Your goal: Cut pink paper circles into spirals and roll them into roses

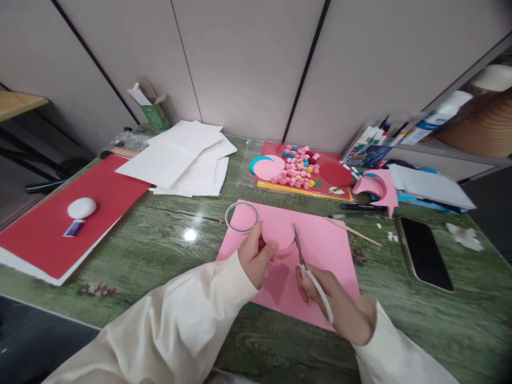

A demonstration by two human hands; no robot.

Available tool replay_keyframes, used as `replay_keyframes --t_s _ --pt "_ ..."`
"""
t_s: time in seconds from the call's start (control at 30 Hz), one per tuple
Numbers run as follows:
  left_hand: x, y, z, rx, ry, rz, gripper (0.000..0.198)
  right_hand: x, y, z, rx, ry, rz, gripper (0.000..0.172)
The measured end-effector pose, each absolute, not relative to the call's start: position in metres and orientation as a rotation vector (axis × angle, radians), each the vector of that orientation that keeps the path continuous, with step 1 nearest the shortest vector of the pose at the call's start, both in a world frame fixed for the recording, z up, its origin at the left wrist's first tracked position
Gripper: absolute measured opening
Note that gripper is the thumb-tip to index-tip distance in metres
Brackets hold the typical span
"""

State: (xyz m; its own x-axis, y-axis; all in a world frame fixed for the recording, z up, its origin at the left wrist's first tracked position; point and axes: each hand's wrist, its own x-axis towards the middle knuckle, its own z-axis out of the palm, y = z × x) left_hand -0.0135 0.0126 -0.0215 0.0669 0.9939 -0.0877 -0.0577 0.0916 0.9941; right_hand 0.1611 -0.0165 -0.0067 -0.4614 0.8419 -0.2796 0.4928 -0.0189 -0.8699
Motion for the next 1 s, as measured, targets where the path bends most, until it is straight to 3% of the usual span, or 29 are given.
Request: replay_keyframes --t_s 0.77,1.0 --pt "-0.0138 0.0155 -0.0218 1.134 1.108 1.242 0.027 0.1601 -0.0173 -0.0001 -1.432 -1.932 1.523 0.034" --pt "-0.0140 0.0164 -0.0167 1.118 1.069 1.289 0.022 0.1621 -0.0178 -0.0061 -1.410 -1.955 1.512 0.034"
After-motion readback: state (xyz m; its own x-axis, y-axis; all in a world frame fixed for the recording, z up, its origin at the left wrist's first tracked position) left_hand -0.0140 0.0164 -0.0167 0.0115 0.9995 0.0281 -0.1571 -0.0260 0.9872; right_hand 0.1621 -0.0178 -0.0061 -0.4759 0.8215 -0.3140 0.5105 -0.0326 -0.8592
